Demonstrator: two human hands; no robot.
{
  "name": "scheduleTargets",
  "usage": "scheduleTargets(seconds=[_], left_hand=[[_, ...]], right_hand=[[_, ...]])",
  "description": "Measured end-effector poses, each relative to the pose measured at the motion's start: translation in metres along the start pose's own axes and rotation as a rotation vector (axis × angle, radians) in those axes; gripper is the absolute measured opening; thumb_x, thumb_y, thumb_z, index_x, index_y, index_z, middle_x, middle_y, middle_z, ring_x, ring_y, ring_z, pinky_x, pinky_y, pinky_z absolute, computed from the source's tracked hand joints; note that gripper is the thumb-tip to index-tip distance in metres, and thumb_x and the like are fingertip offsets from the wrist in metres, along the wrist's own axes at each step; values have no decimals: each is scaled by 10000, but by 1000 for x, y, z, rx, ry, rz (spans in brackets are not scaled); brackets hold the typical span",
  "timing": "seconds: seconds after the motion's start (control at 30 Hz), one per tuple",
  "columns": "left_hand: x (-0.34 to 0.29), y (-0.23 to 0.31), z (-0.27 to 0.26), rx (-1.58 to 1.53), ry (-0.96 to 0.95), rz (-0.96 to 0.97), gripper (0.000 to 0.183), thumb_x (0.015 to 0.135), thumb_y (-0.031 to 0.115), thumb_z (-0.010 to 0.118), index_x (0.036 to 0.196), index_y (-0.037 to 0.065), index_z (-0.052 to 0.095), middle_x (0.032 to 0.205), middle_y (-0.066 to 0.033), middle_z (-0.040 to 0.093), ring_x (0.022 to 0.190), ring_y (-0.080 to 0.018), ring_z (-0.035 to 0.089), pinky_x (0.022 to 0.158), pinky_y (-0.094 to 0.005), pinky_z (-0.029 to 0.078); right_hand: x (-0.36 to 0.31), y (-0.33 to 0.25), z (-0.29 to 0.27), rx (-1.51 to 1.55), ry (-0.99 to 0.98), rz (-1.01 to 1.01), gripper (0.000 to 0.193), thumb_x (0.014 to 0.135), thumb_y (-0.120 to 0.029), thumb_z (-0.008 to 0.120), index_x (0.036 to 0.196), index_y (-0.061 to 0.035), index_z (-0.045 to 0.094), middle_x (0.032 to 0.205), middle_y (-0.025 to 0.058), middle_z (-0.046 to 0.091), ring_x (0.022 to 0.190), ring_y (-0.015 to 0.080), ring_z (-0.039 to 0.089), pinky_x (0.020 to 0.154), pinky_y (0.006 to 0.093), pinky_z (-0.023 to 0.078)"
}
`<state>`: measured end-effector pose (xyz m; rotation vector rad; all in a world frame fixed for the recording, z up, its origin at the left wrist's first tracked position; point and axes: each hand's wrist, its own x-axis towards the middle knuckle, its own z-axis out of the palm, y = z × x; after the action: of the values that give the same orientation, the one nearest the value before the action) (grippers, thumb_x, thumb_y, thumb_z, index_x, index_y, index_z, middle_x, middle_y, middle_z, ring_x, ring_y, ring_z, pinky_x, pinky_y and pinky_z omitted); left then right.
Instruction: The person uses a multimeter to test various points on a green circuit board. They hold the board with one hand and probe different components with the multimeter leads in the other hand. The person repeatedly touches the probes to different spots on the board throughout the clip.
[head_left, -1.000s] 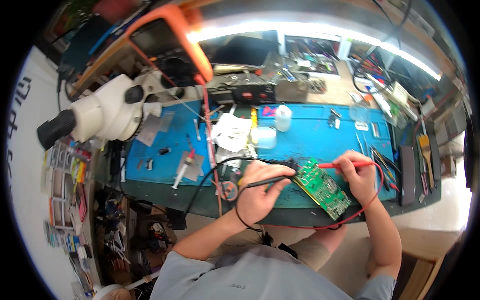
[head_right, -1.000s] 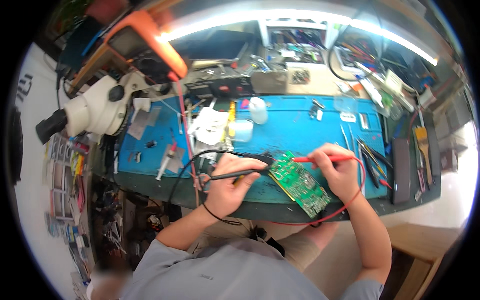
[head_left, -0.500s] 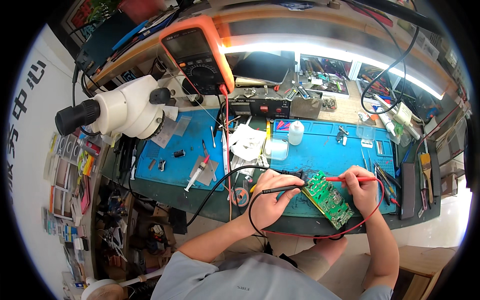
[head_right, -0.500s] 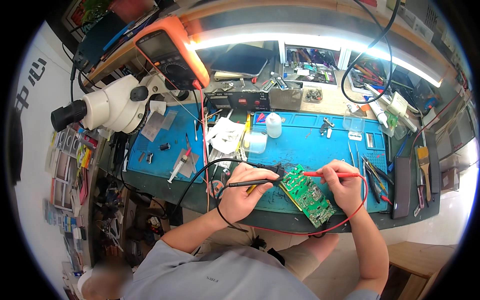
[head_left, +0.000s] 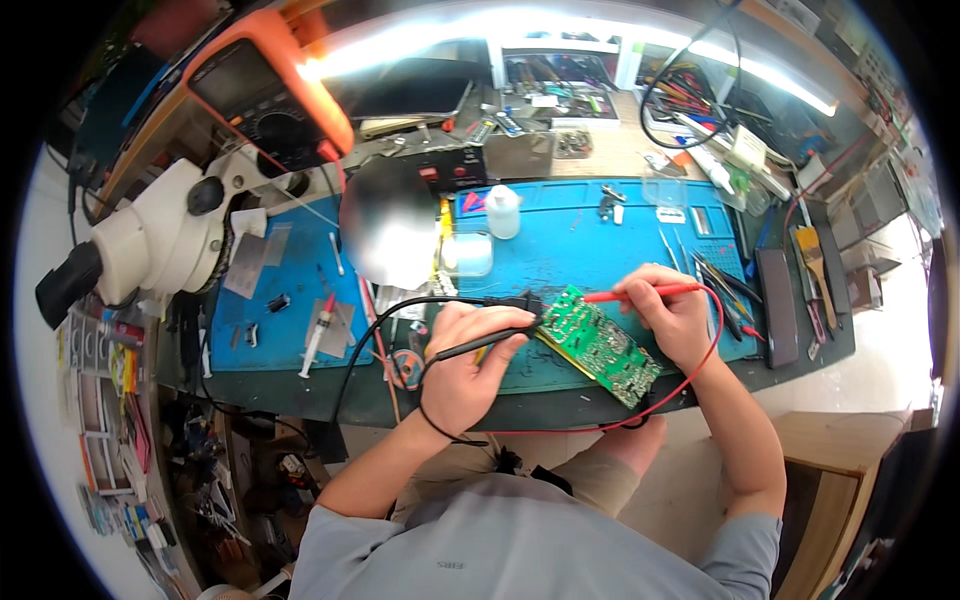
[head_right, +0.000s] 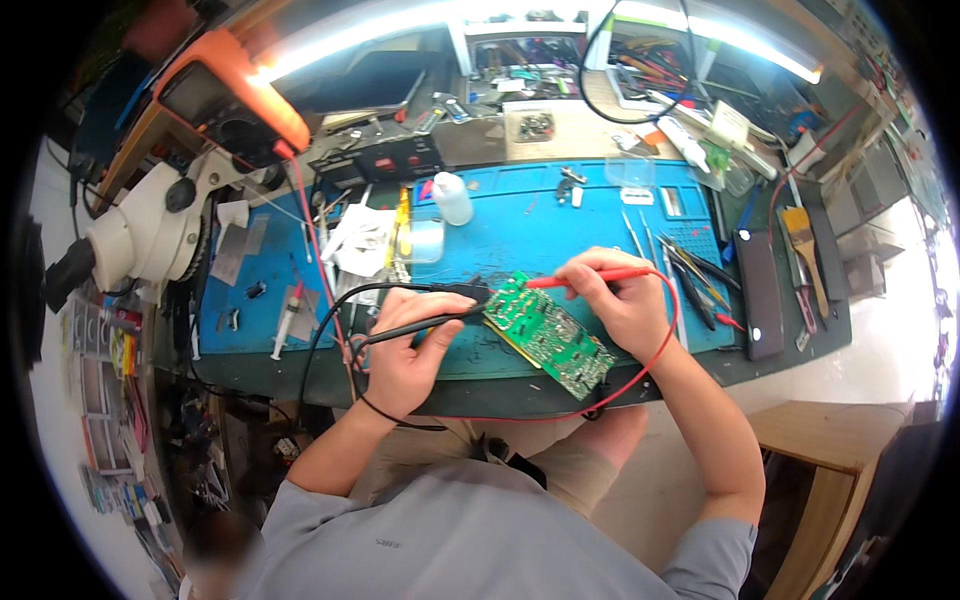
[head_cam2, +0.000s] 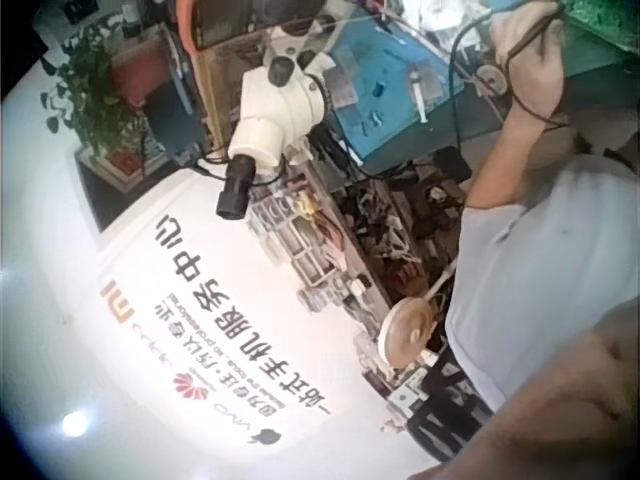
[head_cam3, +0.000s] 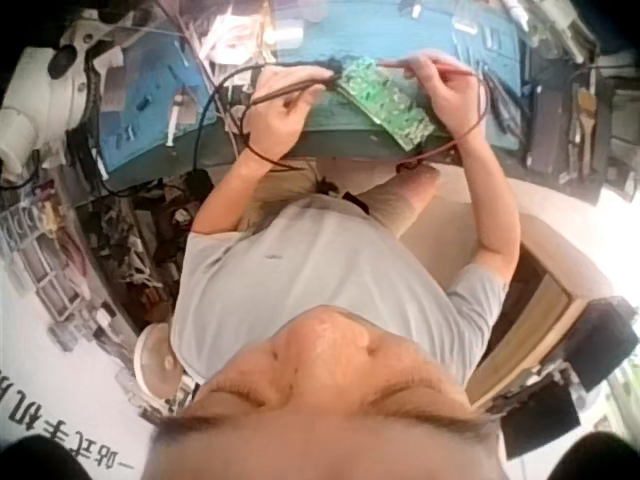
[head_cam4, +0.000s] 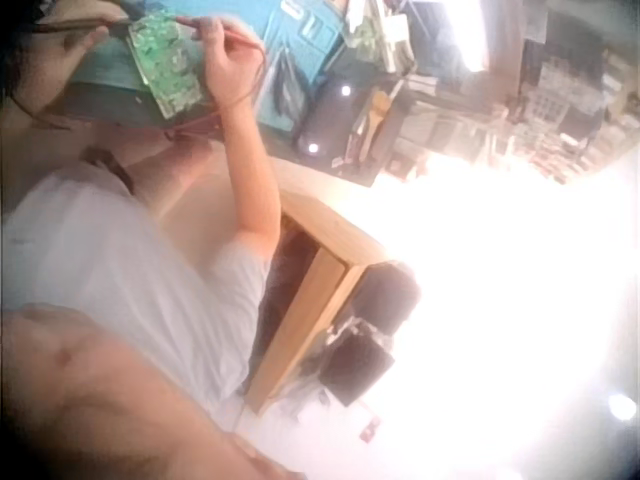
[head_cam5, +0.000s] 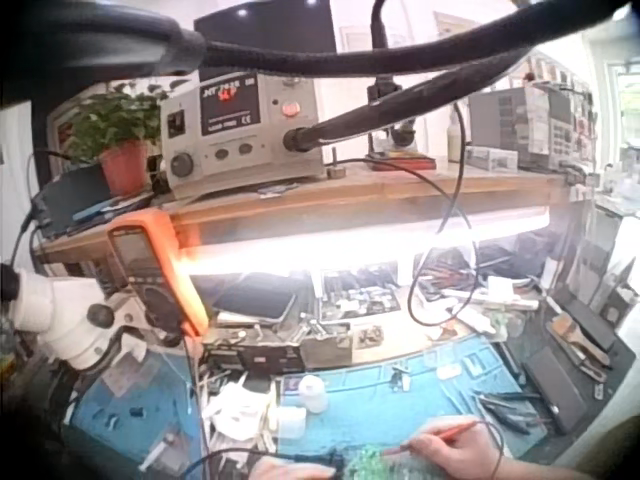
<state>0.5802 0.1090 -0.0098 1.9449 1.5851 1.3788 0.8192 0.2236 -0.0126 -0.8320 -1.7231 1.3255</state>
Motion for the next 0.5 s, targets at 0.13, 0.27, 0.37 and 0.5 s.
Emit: scheduleTargets(seconds=[0.13, 0.27, 0.37, 0.5], left_hand=[[-6, -3, 2, -103, 142, 42, 129, 898, 79, 676, 1015, 28, 665, 1051, -110, 703, 914, -243, 610, 839, -334, 458], [-15, -1, -2, -189, 259, 137, 101, 927, -4, 579, 1025, -12, 603, 1098, -199, 648, 930, -259, 644, 810, -323, 518], [-29, 5, -7, -334, 306, 182, 115, 960, -22, 408, 1064, -1, 452, 1164, -258, 577, 716, -183, 617, 677, -260, 513], [-49, 14, -38, -66, 384, 358, 143, 873, -18, 479, 969, 15, 580, 875, -132, 662, 697, -216, 611, 686, -364, 490]], right_hand=[[-4, 8, -12, 120, 85, 22, 215, 988, -181, 600, 927, -6, 711, 766, 27, 673, 570, 23, 479, 483, 182, 336], [-5, 8, -11, 62, 154, -82, 236, 991, -209, 603, 940, -3, 706, 781, 26, 668, 630, 42, 518, 537, 191, 372], [-7, 5, -13, -37, 246, -159, 229, 999, -185, 576, 947, 0, 702, 788, 22, 653, 660, 57, 530, 578, 204, 390], [-25, -17, -19, 58, 450, -204, 226, 998, -188, 567, 906, -9, 669, 755, 24, 602, 607, 45, 457, 531, 195, 327]])
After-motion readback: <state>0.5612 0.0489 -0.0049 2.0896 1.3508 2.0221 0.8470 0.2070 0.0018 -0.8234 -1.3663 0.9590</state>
